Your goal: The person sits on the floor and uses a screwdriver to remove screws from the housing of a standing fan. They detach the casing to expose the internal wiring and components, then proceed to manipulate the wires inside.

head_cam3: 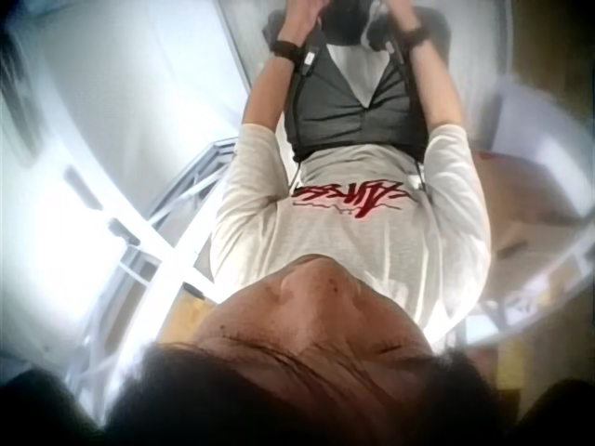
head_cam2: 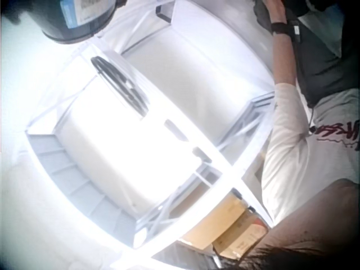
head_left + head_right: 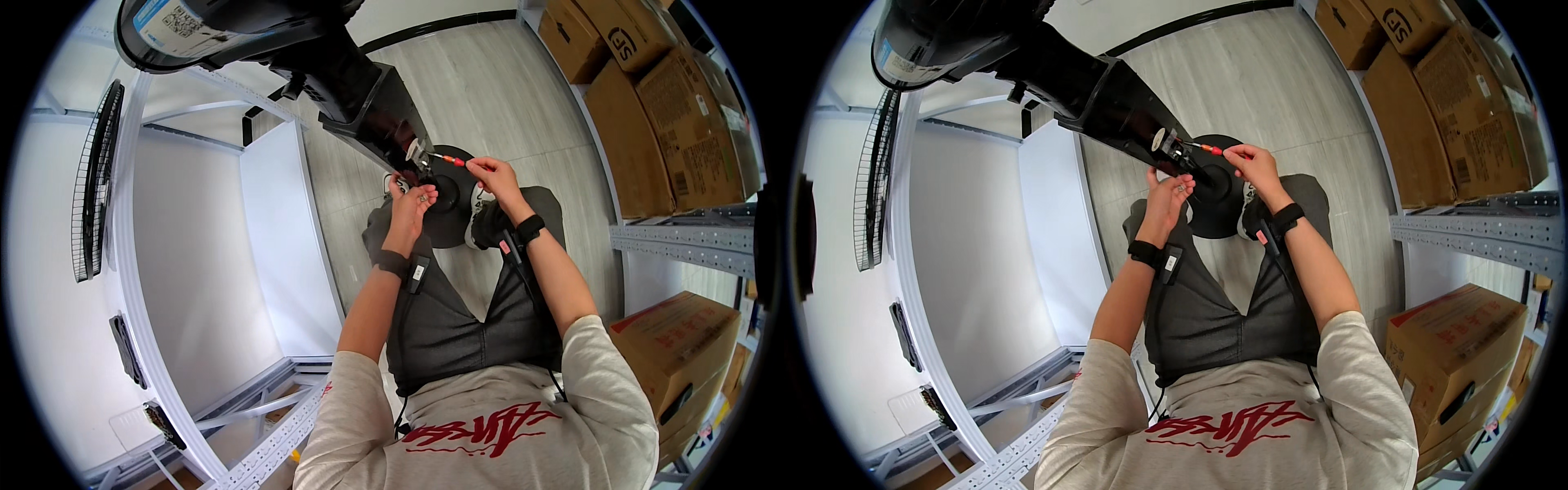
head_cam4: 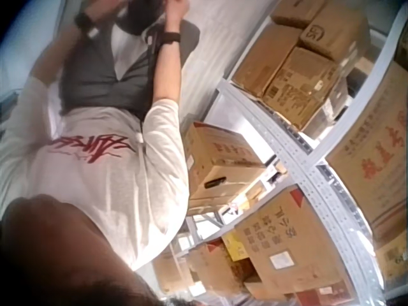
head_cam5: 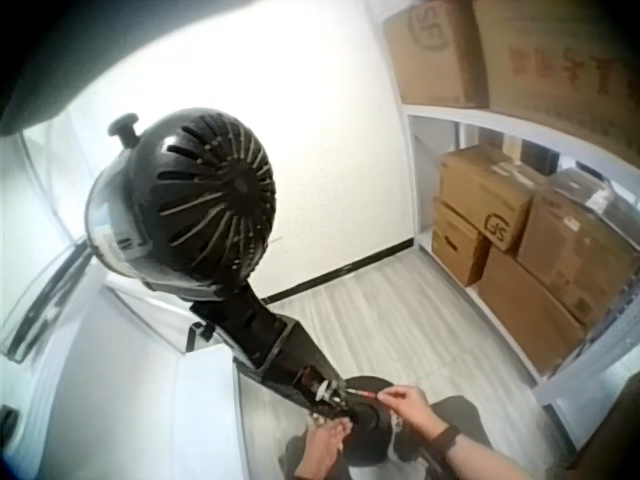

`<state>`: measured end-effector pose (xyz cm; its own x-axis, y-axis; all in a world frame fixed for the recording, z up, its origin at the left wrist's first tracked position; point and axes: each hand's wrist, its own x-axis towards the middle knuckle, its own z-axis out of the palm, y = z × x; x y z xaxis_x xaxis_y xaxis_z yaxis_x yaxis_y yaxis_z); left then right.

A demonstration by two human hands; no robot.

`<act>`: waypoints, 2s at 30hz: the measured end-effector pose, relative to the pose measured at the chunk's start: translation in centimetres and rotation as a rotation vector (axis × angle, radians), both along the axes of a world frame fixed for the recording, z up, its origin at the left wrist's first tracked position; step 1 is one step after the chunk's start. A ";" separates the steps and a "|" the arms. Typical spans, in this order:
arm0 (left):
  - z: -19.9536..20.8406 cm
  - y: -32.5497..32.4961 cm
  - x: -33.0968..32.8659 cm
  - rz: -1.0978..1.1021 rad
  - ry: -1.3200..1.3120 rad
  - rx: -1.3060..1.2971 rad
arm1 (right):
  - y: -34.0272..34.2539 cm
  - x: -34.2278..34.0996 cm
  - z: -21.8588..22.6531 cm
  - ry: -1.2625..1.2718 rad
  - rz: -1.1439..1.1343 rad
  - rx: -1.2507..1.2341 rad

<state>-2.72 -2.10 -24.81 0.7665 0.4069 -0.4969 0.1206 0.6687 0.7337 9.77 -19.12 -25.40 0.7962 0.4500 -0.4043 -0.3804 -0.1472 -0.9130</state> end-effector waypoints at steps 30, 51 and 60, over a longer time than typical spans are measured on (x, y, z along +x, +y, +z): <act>-0.3 0.2 -0.2 0.011 -0.012 -0.021 | -0.2 0.4 -0.8 0.200 -0.059 0.244; 0.1 0.3 -0.6 -0.002 0.000 -0.025 | -1.1 1.4 -0.7 0.266 0.127 0.160; -0.1 0.2 -0.3 -0.011 0.013 0.014 | -0.6 0.9 -0.1 0.088 0.094 0.061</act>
<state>-3.06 -1.93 -24.95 0.7647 0.4052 -0.5010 0.1375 0.6570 0.7413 10.65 -19.71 -25.45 0.7119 0.5467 -0.4408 -0.4468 -0.1317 -0.8849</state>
